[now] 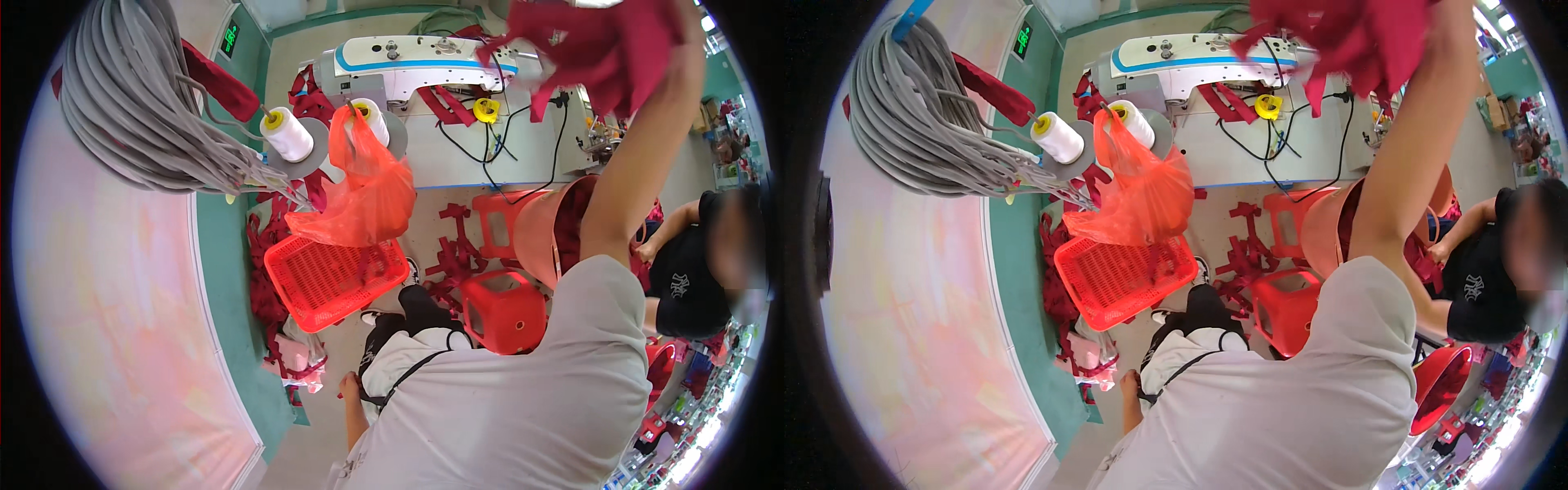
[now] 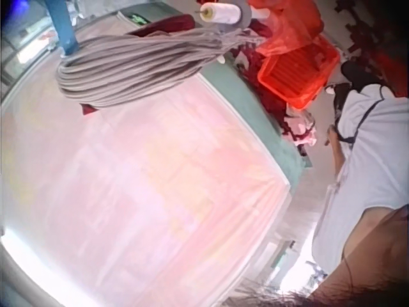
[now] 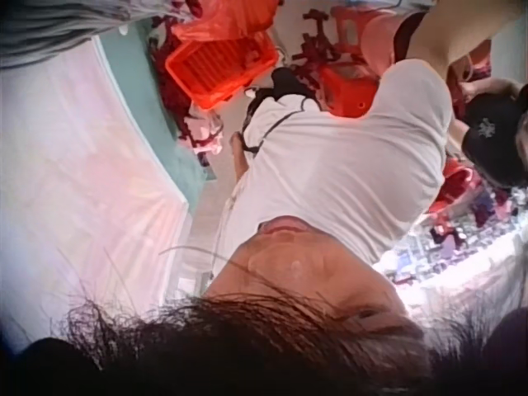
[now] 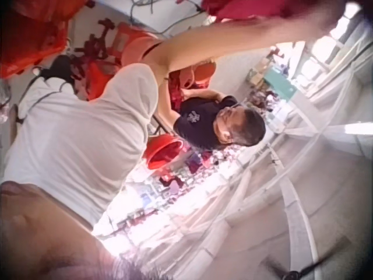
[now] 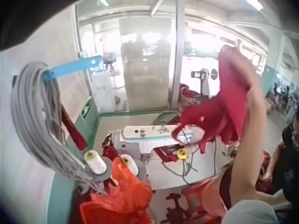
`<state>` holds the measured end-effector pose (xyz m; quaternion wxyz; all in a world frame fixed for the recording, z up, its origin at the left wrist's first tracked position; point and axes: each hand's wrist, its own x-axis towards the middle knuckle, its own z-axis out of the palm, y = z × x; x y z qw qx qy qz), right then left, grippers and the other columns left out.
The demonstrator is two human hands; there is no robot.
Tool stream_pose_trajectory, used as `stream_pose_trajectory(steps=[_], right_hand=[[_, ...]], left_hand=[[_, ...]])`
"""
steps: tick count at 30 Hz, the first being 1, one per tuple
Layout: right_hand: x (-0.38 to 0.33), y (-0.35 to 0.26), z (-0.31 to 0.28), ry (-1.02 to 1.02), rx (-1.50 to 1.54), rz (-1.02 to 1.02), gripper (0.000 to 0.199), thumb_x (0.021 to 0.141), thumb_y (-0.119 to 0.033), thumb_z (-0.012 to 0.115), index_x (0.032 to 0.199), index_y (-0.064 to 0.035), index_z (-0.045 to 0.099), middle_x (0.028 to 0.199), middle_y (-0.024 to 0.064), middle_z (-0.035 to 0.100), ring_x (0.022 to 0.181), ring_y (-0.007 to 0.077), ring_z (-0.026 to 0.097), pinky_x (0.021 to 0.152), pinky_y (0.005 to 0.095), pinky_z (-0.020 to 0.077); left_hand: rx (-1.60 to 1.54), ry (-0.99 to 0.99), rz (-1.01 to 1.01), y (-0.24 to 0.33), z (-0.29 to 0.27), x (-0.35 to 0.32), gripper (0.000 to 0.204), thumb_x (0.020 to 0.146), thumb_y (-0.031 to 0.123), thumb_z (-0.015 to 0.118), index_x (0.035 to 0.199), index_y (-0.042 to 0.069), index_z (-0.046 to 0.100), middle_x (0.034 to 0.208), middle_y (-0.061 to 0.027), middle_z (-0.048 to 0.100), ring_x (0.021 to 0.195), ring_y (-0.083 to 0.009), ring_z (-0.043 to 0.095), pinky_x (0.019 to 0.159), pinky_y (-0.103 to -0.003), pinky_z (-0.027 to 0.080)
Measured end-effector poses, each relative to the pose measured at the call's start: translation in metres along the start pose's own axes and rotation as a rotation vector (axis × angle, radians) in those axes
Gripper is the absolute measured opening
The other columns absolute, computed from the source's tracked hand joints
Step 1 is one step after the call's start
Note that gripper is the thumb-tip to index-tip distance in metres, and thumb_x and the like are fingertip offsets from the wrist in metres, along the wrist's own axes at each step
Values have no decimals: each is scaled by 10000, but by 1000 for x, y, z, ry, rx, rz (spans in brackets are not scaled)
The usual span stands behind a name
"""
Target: Organizing and tying long strips of red fabric into a large bundle.
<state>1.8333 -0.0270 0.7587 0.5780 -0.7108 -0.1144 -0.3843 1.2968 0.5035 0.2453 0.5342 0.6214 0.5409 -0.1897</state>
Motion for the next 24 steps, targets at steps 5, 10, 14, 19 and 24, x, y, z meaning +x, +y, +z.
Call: stream_pose_trajectory(steps=[5,10,14,19,24], right_hand=[[-136,159,43,-523,-627,404,654,735,-492,792,1195,-61,615,1059,167,676,933,252,659,829,354,503],[-257,409,70,-576,-864,797,985,713,-589,767,1332,91,416,1171,331,617,1119,432,611,946,465,488],[-276,449,113,-445,-1005,952,1046,702,-642,755,1314,120,382,1143,292,649,1053,412,654,868,476,534],[-288,462,117,-526,-1105,779,366,902,-329,622,1073,-10,567,1010,215,695,938,385,684,793,481,557],[-282,414,103,-226,-695,543,393,902,-370,614,1079,-19,632,979,239,678,944,426,640,806,477,505]], left_hand=[[19,15,133,-6,-17,4,280,869,220,595,634,69,589,571,-7,539,511,-113,480,472,-274,363],[-20,64,69,-14,-47,-27,268,869,207,608,656,45,615,587,-18,563,535,-113,503,482,-270,361],[81,97,5,-15,-60,-76,294,889,235,611,676,33,617,601,-18,572,552,-111,506,496,-266,359],[98,77,15,21,-40,-101,272,890,187,615,670,29,588,596,15,528,557,-95,476,516,-275,375],[163,68,43,15,-36,-87,280,878,196,582,666,13,587,594,9,521,559,-92,461,516,-275,362]])
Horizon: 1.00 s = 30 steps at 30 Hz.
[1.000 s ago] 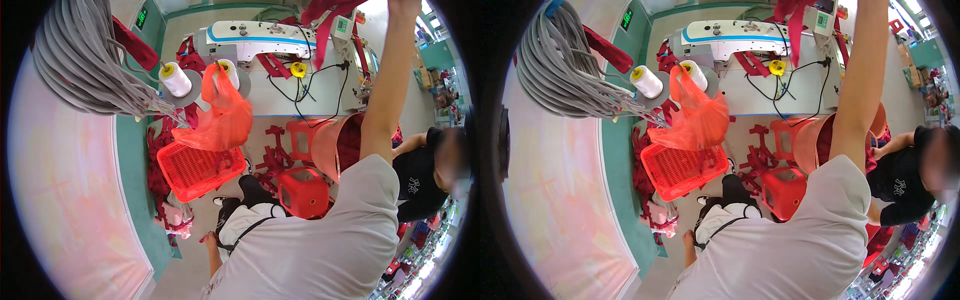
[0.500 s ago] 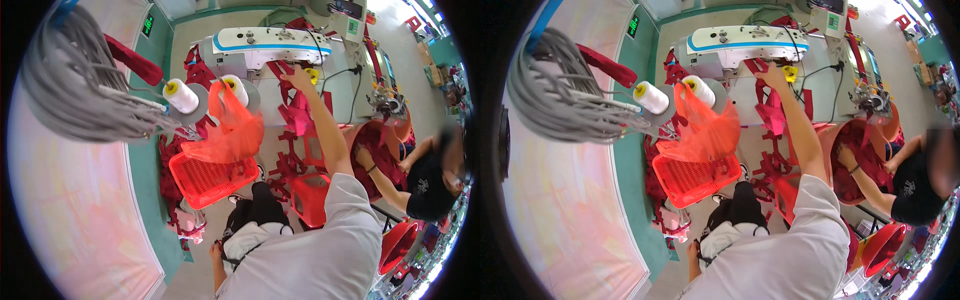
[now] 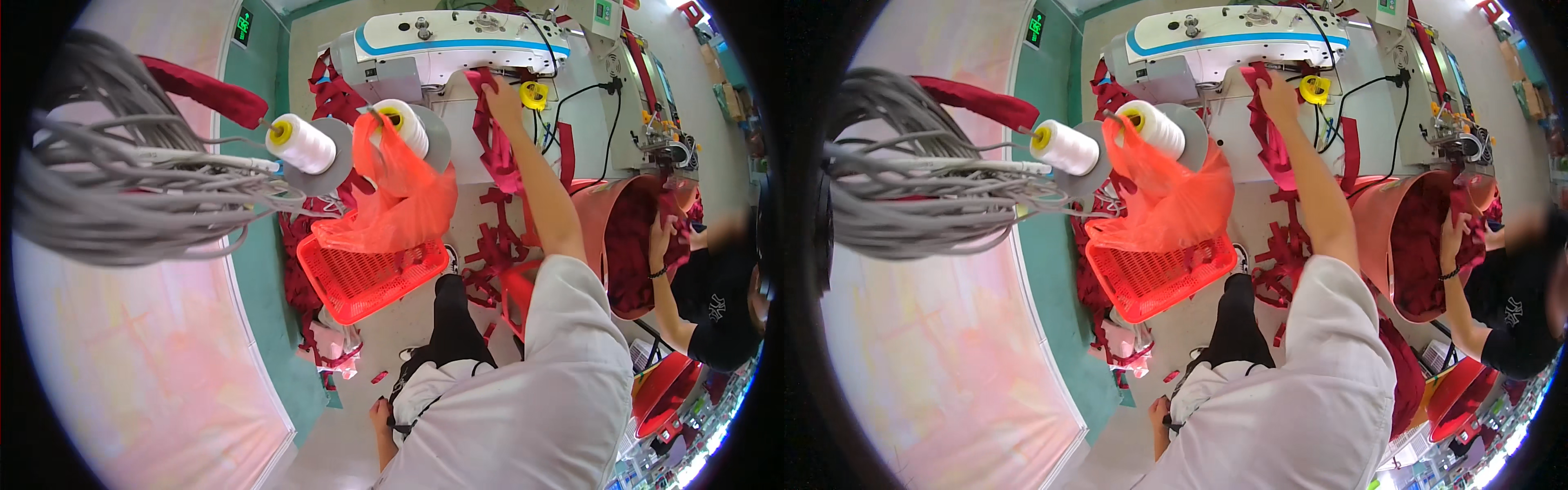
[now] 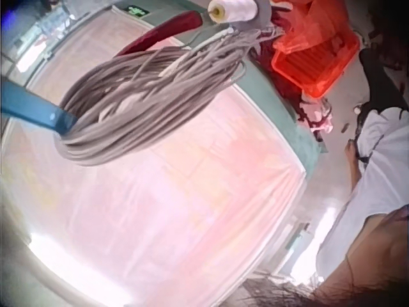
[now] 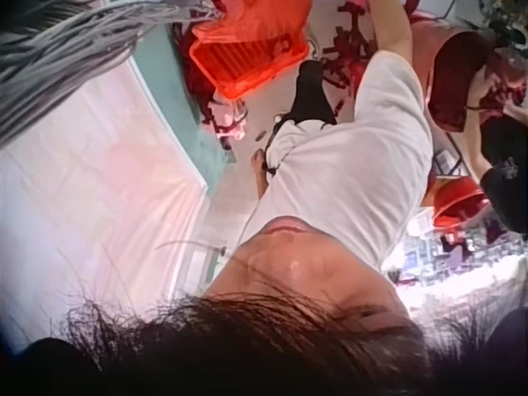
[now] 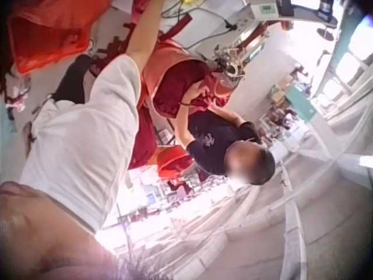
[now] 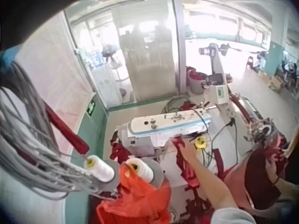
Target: Organizing and tying long strips of red fabric into a large bundle.
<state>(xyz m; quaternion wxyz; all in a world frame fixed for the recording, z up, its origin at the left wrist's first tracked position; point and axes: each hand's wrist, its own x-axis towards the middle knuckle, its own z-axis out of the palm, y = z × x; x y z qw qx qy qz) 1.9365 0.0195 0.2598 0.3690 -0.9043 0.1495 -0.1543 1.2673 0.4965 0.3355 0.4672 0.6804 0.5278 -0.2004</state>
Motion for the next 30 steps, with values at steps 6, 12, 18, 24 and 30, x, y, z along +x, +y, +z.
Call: stream_pose_trajectory(steps=[6,12,18,24,30], right_hand=[[-23,-108,-188,116,172,-228,389,927,-390,641,990,-9,677,719,33,628,670,95,543,634,283,440],[15,-175,-278,-81,46,-374,319,891,-278,655,910,40,679,695,122,652,652,164,612,622,319,453],[-10,-243,-342,-25,299,-269,285,916,-259,657,919,18,725,775,59,701,735,147,639,674,290,485],[-20,-265,-365,-309,743,-122,242,917,-156,664,1060,37,694,910,64,709,742,124,655,706,256,532],[-6,-245,-291,-490,413,-159,458,894,-441,675,1166,-73,699,1027,-25,690,866,99,653,792,252,504]], left_hand=[[-4,-23,28,-22,-14,34,271,858,204,593,673,10,628,594,10,533,548,-94,471,513,-263,357],[-75,-210,2,-1,-18,79,248,855,187,597,664,29,597,607,-75,606,532,-167,556,521,-295,421],[-139,-184,-19,-21,-39,120,263,840,200,596,709,-21,653,594,-122,625,503,-209,600,498,-328,483],[-208,-112,-11,-47,-30,118,264,798,202,632,609,20,603,513,-50,518,439,-158,459,447,-301,354],[-87,-123,16,-16,-17,106,272,812,211,651,611,33,608,543,-47,536,482,-151,495,476,-301,371]])
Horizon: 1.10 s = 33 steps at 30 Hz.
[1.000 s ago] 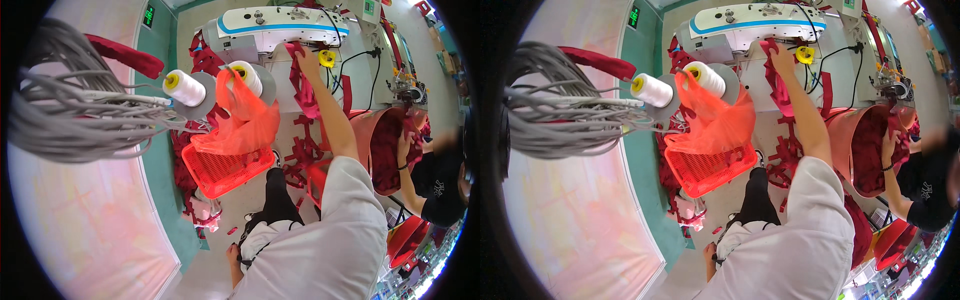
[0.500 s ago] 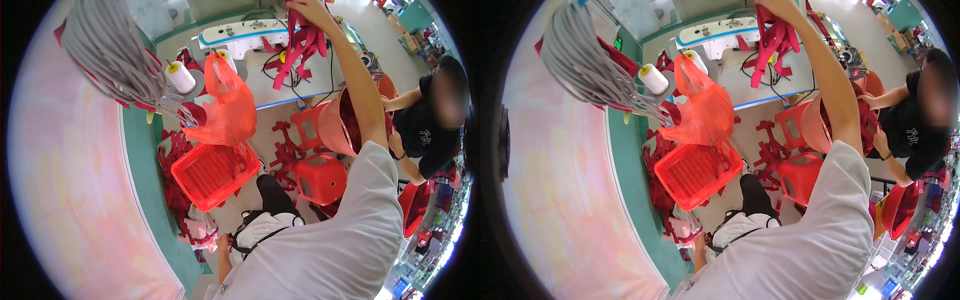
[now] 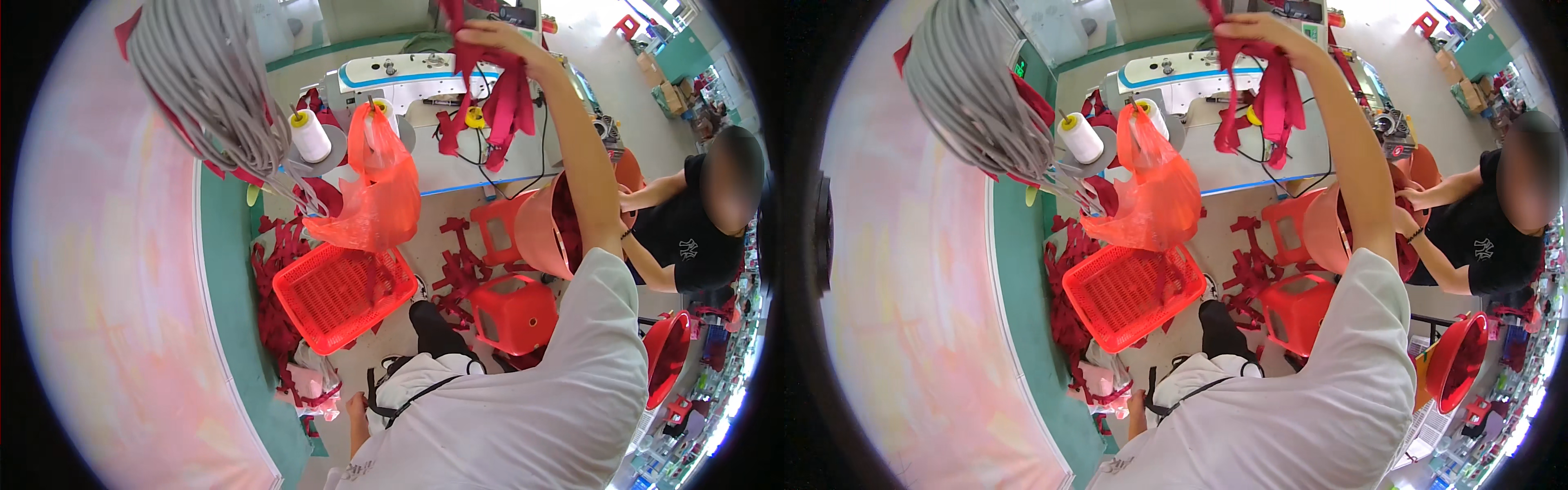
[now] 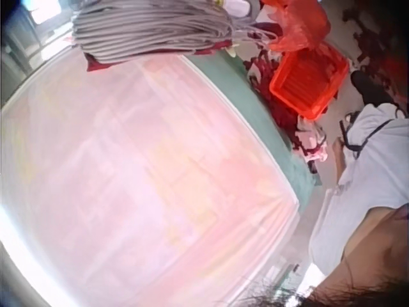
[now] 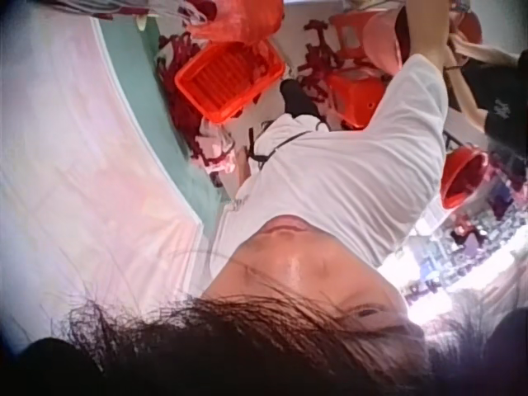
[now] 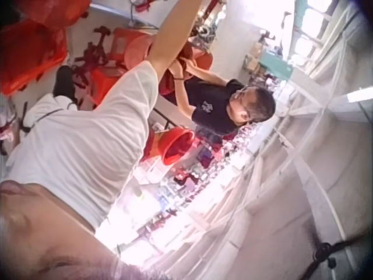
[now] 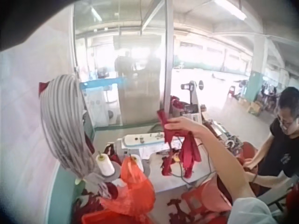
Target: Organizing and tying long strips of red fabric into a large bundle.
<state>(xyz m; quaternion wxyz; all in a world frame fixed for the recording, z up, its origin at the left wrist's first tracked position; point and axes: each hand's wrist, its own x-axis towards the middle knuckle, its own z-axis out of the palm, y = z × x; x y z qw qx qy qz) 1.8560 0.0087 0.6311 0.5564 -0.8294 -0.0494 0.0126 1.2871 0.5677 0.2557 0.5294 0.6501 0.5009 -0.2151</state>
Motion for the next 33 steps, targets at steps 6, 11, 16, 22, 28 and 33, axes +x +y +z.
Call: stream_pose_trajectory(steps=[6,11,16,22,28,33], right_hand=[[35,223,37,-270,-919,285,530,899,-473,576,849,39,699,893,235,707,816,391,675,761,462,517],[10,365,74,28,-986,358,498,867,-190,565,1362,-178,519,1003,219,694,891,373,687,803,493,535],[41,396,109,39,-1167,181,425,876,-153,520,1290,-57,537,835,170,707,756,346,705,641,459,562],[41,400,116,153,-970,291,200,892,-180,508,944,-10,598,874,219,695,810,402,689,699,491,555],[11,288,39,561,-225,32,268,915,-242,612,1108,-55,613,936,170,692,865,292,662,768,386,501],[-16,81,-24,615,96,-257,273,929,-177,655,1155,-24,666,907,8,687,787,68,603,712,228,489]], left_hand=[[-45,13,-83,21,21,-18,295,862,257,633,650,53,616,588,-18,554,544,-140,525,506,-287,402],[117,13,24,-8,18,-26,300,880,233,616,684,7,647,623,-28,591,592,-119,528,550,-296,415],[151,48,-60,14,13,-57,301,902,217,594,688,9,632,621,-24,574,605,-118,510,577,-288,404],[185,32,4,46,31,-65,309,927,221,564,720,4,639,624,-31,570,617,-127,519,596,-288,425],[159,-84,47,41,28,-39,294,940,230,555,806,3,683,640,-15,576,613,-122,520,593,-274,422],[153,-110,100,38,13,-11,337,932,281,563,721,29,638,648,-35,603,601,-140,545,584,-282,421]])
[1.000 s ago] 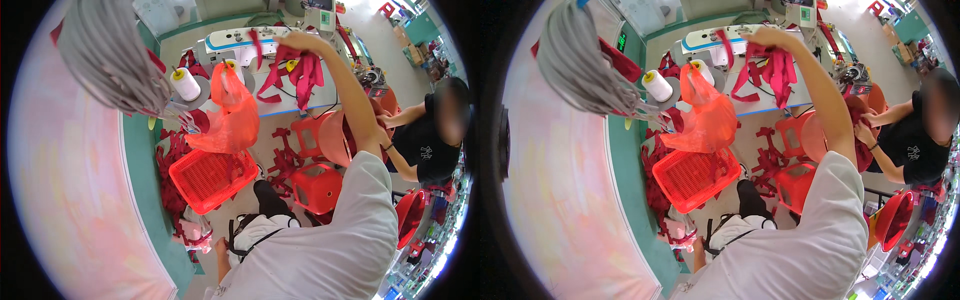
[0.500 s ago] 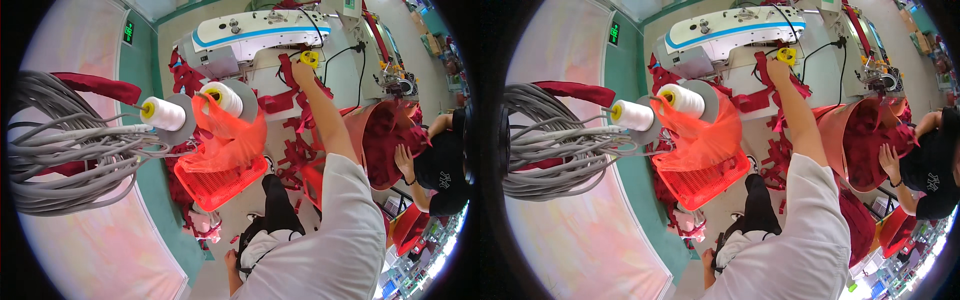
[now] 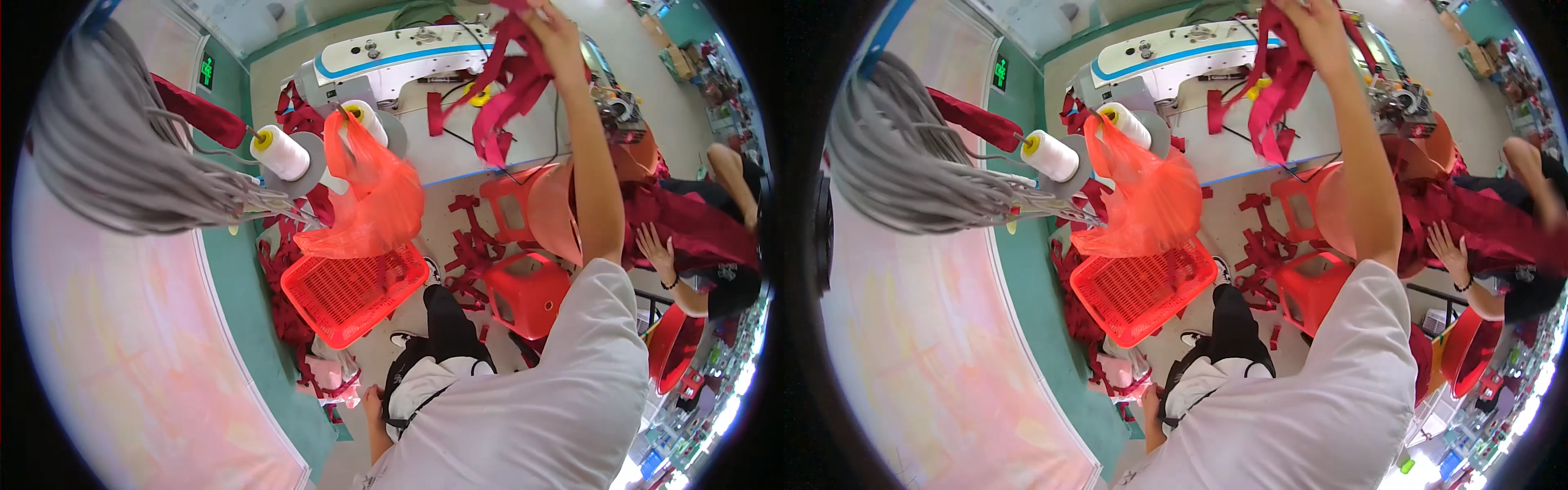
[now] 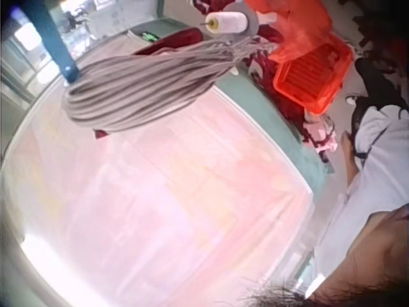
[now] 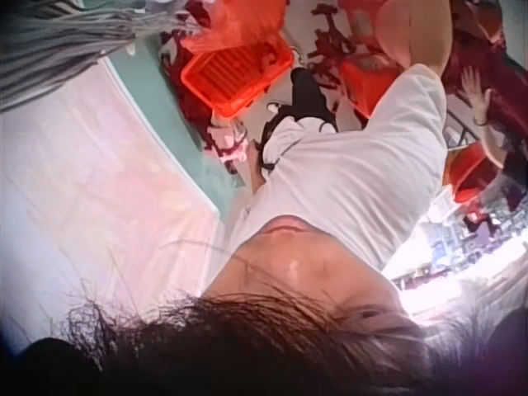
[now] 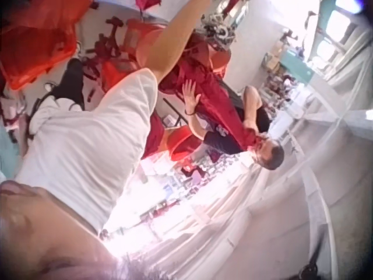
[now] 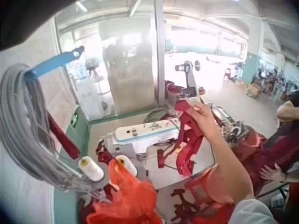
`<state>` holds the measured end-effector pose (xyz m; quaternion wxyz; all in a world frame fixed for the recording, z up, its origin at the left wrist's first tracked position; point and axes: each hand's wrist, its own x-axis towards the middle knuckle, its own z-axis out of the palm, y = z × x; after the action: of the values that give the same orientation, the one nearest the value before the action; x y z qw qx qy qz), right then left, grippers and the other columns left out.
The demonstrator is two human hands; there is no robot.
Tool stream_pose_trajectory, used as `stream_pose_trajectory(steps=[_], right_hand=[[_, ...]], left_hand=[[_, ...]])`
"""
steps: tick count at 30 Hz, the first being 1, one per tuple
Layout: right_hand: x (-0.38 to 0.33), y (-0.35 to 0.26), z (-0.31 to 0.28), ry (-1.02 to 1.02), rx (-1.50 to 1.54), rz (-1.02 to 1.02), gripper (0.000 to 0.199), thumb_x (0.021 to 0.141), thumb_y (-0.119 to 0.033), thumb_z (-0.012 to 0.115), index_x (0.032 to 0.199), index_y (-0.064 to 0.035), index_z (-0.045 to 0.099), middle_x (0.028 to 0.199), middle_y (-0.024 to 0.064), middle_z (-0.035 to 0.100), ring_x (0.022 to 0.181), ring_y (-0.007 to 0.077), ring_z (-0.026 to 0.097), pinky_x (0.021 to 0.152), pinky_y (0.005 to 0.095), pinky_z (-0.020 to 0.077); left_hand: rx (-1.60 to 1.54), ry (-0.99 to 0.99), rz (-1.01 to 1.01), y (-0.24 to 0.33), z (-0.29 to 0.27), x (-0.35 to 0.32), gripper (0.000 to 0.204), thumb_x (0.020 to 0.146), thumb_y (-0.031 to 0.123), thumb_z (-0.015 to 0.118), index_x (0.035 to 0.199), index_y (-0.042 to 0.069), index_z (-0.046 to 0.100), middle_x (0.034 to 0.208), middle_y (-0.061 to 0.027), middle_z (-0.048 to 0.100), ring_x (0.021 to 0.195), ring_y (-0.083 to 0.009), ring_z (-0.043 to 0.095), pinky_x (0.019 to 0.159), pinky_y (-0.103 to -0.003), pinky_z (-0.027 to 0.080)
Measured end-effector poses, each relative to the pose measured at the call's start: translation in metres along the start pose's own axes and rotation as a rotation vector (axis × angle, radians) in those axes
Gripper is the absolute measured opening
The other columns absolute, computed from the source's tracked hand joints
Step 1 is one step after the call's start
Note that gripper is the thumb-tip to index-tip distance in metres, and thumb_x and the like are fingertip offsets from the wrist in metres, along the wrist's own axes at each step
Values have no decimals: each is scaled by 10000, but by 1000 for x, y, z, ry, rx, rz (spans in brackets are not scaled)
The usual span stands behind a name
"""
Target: Organizing and tying long strips of red fabric into a large bundle.
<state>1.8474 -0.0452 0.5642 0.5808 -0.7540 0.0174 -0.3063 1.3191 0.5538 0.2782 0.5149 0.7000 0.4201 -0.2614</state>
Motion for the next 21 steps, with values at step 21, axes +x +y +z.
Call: stream_pose_trajectory(steps=[21], right_hand=[[-311,-377,-33,-356,-105,-58,220,882,-141,678,1044,2,719,878,44,708,768,83,630,710,226,498]], left_hand=[[16,-556,497,46,-75,59,285,996,271,541,859,42,642,702,39,545,638,-64,508,561,-230,387]])
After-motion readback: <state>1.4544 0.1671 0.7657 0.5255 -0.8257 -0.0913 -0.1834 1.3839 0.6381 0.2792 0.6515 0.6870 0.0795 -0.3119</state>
